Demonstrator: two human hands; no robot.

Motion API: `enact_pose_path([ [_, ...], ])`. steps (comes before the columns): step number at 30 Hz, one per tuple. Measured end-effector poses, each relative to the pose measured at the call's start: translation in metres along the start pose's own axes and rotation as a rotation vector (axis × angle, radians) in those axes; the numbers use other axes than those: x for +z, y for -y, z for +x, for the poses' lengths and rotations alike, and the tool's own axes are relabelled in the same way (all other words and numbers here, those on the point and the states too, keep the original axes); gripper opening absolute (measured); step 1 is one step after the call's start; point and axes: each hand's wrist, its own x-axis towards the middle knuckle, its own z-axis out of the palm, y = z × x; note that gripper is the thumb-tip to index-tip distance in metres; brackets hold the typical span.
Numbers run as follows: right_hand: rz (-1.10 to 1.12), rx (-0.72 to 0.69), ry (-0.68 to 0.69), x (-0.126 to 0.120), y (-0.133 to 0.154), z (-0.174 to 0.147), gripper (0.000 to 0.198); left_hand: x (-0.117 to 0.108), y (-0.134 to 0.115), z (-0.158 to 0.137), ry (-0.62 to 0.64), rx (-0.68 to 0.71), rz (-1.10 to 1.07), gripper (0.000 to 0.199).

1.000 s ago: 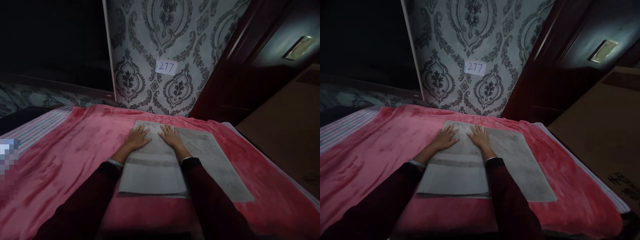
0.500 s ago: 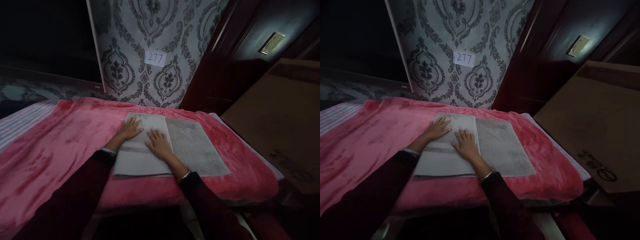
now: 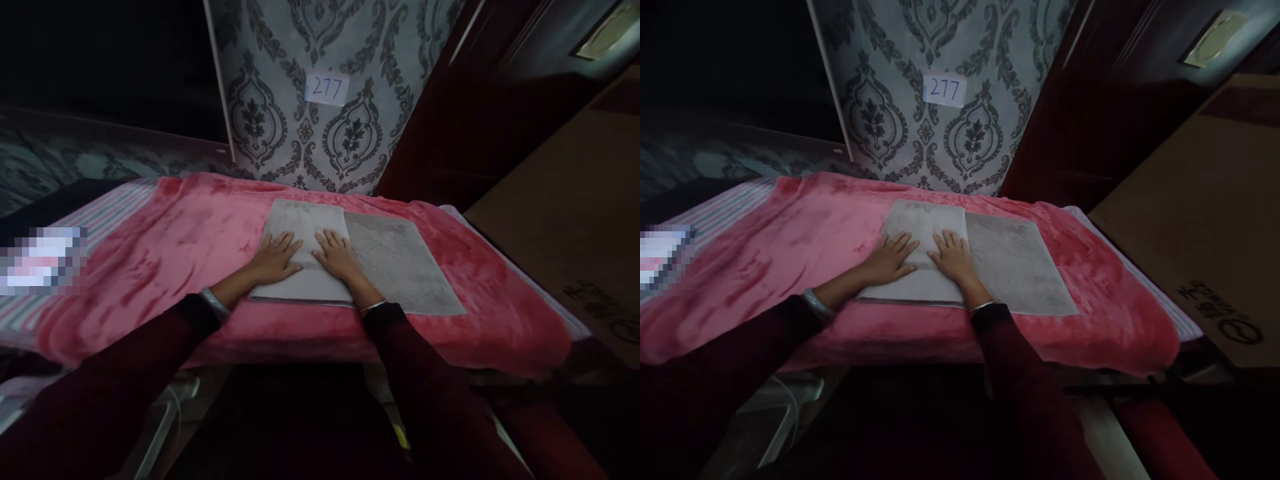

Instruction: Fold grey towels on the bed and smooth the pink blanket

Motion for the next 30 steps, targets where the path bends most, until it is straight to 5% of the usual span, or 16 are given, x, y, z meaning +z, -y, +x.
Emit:
enact_pose_path([
  [4,-0.045,0.018,0.030,-0.001,-0.001,-0.004,0.064,0.016,-0.005,-0.018,-0.067,0.001,0.007,0.075],
  [14,-0.039,0.156,0.090,-0.013,-0.024,-0.051,0.061,0.018,0.005,-0.010,-0.117,-0.003,0.053,0.075],
  [19,0.026,0.226,0.094,-0.023,-0.014,-0.076,0.061,0.016,0.004,-0.010,-0.098,-0.018,0.068,0.074],
  [24,0.070,0.033,0.044,-0.017,0.014,-0.099,0.064,0.015,0.005,-0.011,-0.096,-0.041,0.085,0.074],
  [30,0.110,0.042,0.055,-0.008,0.021,-0.105,0.061,0.005,-0.002,0.016,0.005,-0.103,0.064,0.075],
])
